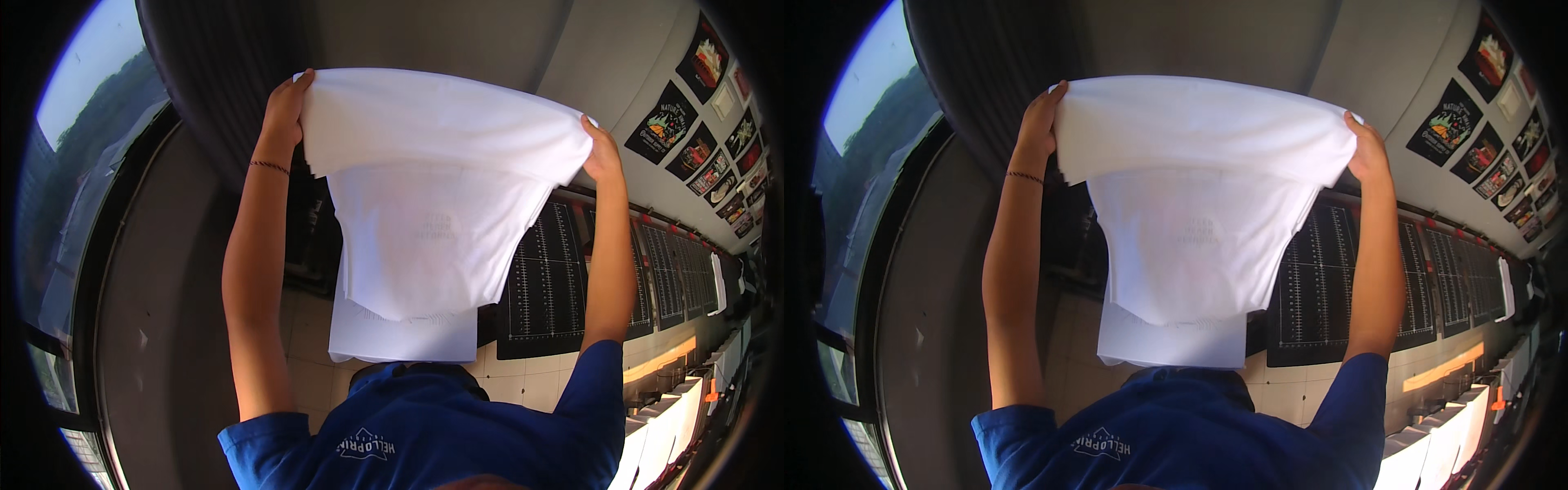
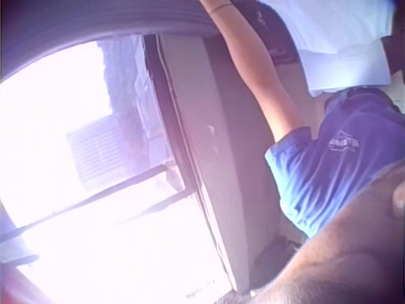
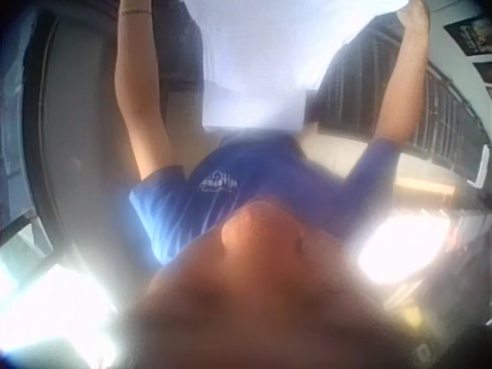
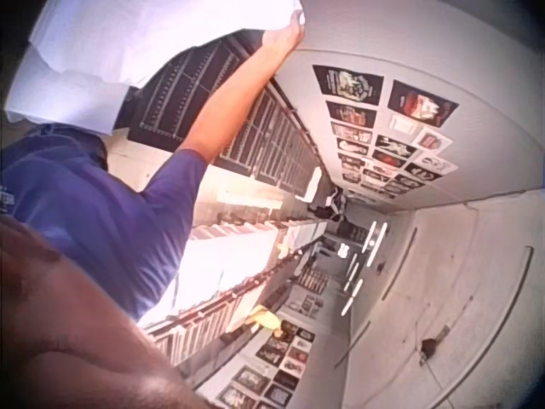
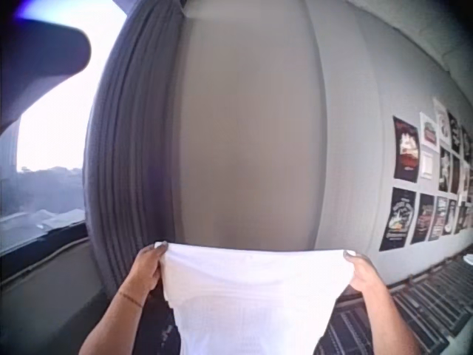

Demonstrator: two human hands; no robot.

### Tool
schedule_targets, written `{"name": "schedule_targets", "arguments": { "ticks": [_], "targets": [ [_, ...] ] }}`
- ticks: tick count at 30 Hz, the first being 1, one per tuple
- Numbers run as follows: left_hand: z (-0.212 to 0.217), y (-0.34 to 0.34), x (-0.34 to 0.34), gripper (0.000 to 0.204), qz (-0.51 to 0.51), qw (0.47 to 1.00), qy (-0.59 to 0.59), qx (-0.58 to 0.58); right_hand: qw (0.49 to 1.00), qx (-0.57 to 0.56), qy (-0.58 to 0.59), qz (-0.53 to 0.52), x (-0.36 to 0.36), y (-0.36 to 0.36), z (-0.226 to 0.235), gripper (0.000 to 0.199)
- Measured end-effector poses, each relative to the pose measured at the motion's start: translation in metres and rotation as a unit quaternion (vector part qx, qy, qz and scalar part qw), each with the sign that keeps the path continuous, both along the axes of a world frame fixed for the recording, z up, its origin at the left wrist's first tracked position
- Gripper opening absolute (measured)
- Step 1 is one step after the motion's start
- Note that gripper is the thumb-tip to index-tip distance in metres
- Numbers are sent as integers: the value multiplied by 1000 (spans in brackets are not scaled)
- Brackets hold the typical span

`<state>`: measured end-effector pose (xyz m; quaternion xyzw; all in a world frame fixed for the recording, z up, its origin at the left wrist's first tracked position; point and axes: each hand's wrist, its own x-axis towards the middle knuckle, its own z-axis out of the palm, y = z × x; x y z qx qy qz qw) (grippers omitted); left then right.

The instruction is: The person repeatedly picks up white t-shirts with a printed design from a table, folds them by hand, and stacks them. The person also handles a black t-shirt with a similar design, folding it and placing it on the stack.

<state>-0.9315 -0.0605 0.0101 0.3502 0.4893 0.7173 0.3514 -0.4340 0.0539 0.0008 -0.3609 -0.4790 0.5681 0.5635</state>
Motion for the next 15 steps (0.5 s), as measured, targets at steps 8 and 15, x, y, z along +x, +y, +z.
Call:
{"name": "schedule_targets", "arguments": {
  "ticks": [8,15],
  "targets": [
    [11,-118,-1,26,-11,993,4,118,994,103,47,-4,-18,-83,34,34],
    [-172,-261,7,23,-25,991,30,-125,988,-117,-93,-48,10,-251,-144,32]
  ]
}}
